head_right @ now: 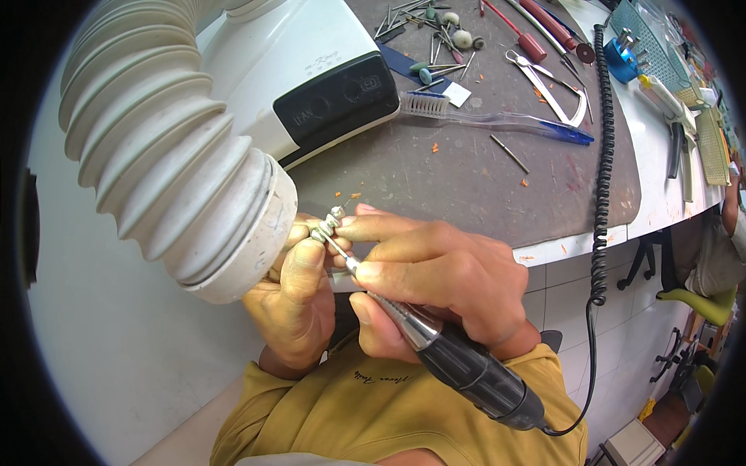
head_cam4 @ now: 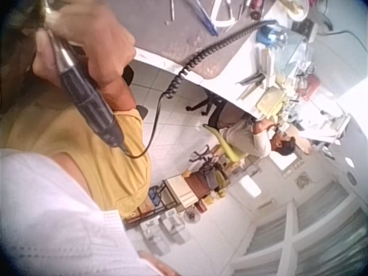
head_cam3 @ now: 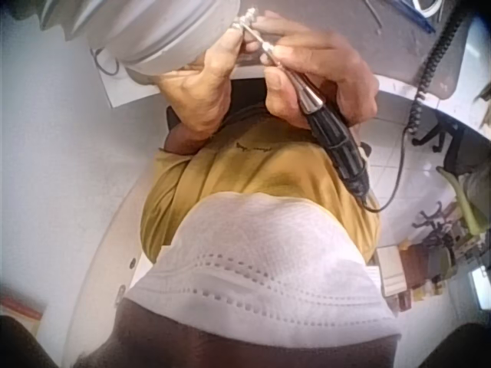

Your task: The person uses a rotary handpiece to grind and shape a small dental appliance. They repeatedly adjust the flexible extraction arm for better access and lighting, switch between different rotary bits, and inspect the workpiece. At the end, they measure the appliance with calipers.

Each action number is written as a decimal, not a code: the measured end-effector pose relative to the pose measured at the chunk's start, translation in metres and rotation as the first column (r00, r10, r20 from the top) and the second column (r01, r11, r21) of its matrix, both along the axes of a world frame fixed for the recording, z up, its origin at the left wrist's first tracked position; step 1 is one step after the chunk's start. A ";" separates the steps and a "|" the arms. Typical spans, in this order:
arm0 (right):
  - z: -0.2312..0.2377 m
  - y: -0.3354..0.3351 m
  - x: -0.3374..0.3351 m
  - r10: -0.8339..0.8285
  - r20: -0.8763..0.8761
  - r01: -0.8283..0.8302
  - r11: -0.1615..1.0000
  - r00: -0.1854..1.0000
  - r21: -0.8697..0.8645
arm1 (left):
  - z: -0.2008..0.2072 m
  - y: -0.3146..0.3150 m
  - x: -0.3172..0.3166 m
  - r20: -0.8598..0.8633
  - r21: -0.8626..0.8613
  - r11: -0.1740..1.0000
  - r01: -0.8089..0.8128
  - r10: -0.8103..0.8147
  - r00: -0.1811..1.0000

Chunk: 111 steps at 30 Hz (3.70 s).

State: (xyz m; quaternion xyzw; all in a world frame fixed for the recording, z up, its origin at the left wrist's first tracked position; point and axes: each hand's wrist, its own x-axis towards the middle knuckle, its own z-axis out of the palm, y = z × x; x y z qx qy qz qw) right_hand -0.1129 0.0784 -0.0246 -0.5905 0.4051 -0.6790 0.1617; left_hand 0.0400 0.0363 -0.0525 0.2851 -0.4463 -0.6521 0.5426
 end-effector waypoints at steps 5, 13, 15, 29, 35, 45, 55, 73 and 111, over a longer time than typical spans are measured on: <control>-0.004 -0.003 -0.003 0.037 -0.054 -0.042 0.996 0.998 -0.081 | 0.035 0.007 -0.020 -0.153 0.278 0.960 -0.015 0.060 0.986; -0.001 -0.005 -0.008 0.092 -0.114 -0.104 0.989 0.989 -0.105 | 0.037 0.004 -0.018 -0.077 0.236 0.972 0.016 0.002 0.997; -0.001 -0.004 -0.007 0.080 -0.090 -0.087 0.992 0.993 -0.086 | 0.036 0.000 -0.016 -0.013 0.110 0.992 0.060 -0.059 0.998; -0.004 -0.006 -0.005 0.089 -0.078 -0.100 0.985 0.993 -0.138 | 0.005 0.002 -0.008 0.010 -0.062 0.998 0.005 -0.005 1.000; -0.002 -0.006 -0.006 0.094 -0.092 -0.105 0.988 0.991 -0.116 | 0.014 0.001 -0.010 0.015 -0.034 0.999 0.008 -0.008 1.000; 0.001 0.003 -0.005 0.039 0.070 -0.039 0.999 0.997 -0.009 | 0.006 0.012 -0.007 0.195 0.132 0.971 -0.201 0.174 0.965; 0.003 -0.008 -0.002 -0.081 0.187 0.059 0.991 0.979 0.122 | 0.024 -0.007 -0.008 0.249 -0.216 0.968 0.125 -0.069 0.966; 0.009 0.001 -0.013 -0.122 -0.260 0.123 0.992 0.958 -0.014 | 0.014 0.002 -0.009 0.022 -0.054 0.996 -0.072 0.074 0.997; 0.000 0.001 -0.013 0.106 -0.105 -0.111 0.992 0.989 -0.051 | 0.014 0.004 -0.012 -0.001 -0.077 0.993 -0.087 0.087 0.996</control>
